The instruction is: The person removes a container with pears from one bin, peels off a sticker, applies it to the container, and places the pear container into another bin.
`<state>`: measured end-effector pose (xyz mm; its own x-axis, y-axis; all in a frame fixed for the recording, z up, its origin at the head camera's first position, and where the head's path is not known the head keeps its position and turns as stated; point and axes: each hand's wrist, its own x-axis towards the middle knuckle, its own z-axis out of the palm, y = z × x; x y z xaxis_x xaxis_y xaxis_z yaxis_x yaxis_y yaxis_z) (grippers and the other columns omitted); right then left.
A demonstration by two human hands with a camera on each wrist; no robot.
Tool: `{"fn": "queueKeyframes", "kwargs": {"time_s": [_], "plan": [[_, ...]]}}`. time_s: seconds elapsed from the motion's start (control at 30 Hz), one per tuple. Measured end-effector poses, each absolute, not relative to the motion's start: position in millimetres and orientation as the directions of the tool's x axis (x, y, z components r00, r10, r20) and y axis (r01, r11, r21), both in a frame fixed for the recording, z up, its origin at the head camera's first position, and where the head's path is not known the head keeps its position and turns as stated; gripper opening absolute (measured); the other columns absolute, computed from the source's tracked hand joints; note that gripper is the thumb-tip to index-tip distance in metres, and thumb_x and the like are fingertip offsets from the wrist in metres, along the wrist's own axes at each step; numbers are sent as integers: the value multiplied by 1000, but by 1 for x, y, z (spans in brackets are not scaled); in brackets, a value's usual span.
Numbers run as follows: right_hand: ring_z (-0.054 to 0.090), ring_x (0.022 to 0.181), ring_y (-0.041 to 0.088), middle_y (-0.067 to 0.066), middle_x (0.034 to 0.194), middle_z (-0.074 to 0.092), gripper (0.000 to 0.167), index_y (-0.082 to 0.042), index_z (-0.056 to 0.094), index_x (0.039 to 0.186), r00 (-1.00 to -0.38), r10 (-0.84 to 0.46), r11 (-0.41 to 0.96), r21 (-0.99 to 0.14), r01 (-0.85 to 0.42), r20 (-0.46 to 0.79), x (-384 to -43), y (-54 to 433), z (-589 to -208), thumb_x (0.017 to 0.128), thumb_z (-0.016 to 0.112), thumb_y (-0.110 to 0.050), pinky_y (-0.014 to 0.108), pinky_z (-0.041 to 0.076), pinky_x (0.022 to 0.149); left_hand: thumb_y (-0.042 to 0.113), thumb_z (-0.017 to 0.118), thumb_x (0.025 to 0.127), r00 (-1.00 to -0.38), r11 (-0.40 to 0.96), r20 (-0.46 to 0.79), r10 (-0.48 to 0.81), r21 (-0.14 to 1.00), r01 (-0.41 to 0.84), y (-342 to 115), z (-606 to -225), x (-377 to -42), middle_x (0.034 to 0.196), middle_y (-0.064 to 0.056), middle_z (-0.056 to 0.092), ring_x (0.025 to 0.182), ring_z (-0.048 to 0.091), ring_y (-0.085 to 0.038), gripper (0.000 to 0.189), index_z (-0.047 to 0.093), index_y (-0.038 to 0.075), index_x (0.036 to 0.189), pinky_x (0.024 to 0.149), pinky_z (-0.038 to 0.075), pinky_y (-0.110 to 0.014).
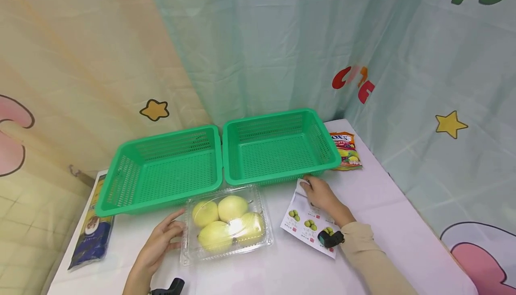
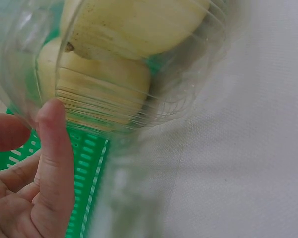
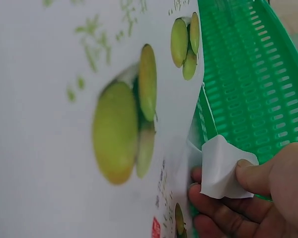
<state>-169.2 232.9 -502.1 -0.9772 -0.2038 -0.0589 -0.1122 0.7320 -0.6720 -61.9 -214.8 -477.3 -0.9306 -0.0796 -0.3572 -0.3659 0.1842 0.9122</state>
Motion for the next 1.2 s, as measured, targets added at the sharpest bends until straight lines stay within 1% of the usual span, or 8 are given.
{"fn": "queueKeyframes", "kwargs": {"time_s": [0.1, 0.2, 0.4, 0.53, 0.73, 0.83, 0.97, 1.2], "plan": [[59, 92, 24, 23, 121, 63, 40, 3, 49, 141, -977, -203, 732, -674, -105, -69, -171, 234, -504, 109, 41, -21, 37, 51, 80, 7, 55, 98, -930, 184, -358, -80, 912, -367, -214, -478, -63, 93, 0, 63, 90, 58, -15, 56, 41, 11, 151, 71, 59, -31], [60, 92, 23, 25, 126, 61, 46, 6, 45, 145, -977, -195, 728, -681, -83, -90, -171, 235, -504, 109, 39, -23, 38, 51, 83, 8, 55, 98, -930, 191, -359, -85, 910, -369, -214, -478, -64, 93, 0, 63, 90, 58, -16, 55, 41, 11, 151, 71, 59, -31], [59, 75, 18, 25, 110, 62, 54, 10, 33, 151, -970, -189, 710, -704, -29, -151, -173, 237, -505, 110, 34, -25, 31, 50, 71, 6, 54, 98, -931, 194, -359, -72, 910, -366, -214, -477, -63, 92, 1, 62, 90, 57, -15, 57, 39, 9, 153, 71, 58, -30], [60, 75, 17, 22, 102, 62, 55, 10, 32, 152, -971, -184, 708, -706, -21, -155, -174, 237, -507, 111, 33, -27, 30, 50, 68, 7, 54, 98, -934, 203, -352, -65, 912, -358, -214, -478, -63, 92, 2, 62, 89, 56, -14, 58, 37, 7, 153, 70, 57, -30], [64, 93, 26, 28, 118, 63, 56, 9, 35, 151, -977, -168, 721, -692, -30, -132, -174, 237, -510, 111, 33, -30, 42, 54, 86, 5, 54, 97, -927, 198, -363, -93, 906, -374, -213, -478, -64, 91, 1, 63, 89, 57, -15, 56, 41, 10, 151, 71, 58, -30], [64, 92, 25, 25, 112, 65, 53, 6, 45, 144, -978, -159, 704, -710, -14, -138, -174, 238, -511, 110, 37, -33, 41, 55, 83, 6, 54, 97, -927, 201, -364, -96, 905, -376, -213, -477, -64, 92, 1, 63, 90, 58, -16, 56, 41, 10, 151, 71, 58, -31], [61, 78, 20, 15, 92, 65, 45, 3, 57, 123, -974, -159, 680, -733, 12, -164, -173, 238, -512, 106, 49, -37, 31, 51, 67, 7, 54, 97, -928, 203, -360, -93, 906, -372, -212, -477, -64, 92, 0, 63, 91, 58, -17, 56, 41, 10, 151, 72, 58, -31], [55, 77, 15, 9, 94, 66, 33, -5, 67, 103, -974, -208, 713, -695, -87, -92, -168, 233, -510, 93, 72, -36, 24, 47, 64, 6, 53, 98, -930, 194, -357, -85, 910, -367, -213, -477, -63, 92, 1, 61, 90, 57, -16, 55, 41, 10, 151, 72, 58, -31]]}}
